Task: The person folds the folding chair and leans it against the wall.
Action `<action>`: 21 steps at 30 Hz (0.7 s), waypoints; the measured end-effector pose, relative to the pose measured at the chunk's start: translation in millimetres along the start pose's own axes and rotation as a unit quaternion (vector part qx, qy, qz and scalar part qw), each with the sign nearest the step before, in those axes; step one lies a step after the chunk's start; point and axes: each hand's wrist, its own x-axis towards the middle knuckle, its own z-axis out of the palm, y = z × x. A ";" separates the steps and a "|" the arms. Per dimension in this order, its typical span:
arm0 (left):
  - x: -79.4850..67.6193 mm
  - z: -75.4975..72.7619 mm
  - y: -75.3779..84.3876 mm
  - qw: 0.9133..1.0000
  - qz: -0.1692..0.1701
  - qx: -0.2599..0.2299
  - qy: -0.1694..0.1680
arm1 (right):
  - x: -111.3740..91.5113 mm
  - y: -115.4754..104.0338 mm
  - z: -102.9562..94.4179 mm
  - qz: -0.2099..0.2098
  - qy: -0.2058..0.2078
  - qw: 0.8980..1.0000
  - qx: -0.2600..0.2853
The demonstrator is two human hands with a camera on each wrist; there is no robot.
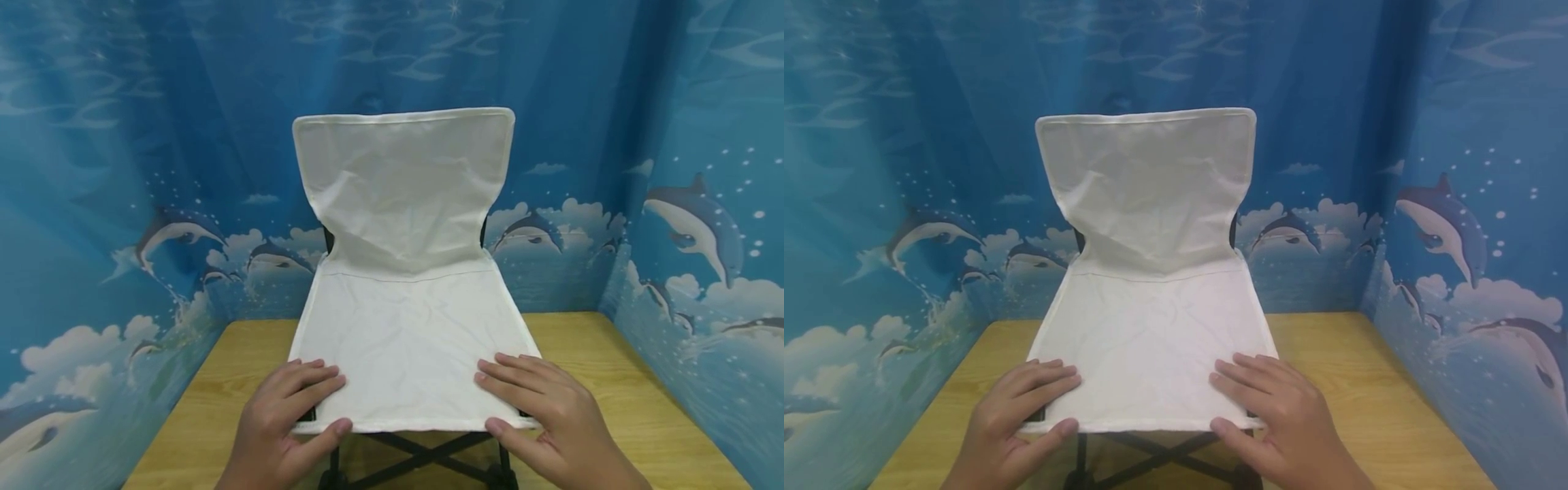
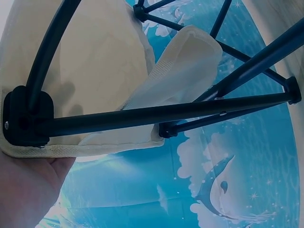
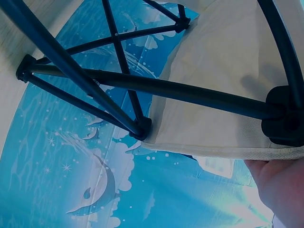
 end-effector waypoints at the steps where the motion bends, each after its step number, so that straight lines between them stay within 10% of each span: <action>1: 0.1 0.1 0.2 1.000 -0.001 0.000 0.000 | -0.1 0.0 -0.1 0.000 0.000 1.000 0.000; 21: 1.4 1.5 4.2 1.000 -0.001 -0.004 0.001 | -1.1 0.4 0.2 0.004 0.001 1.000 -0.010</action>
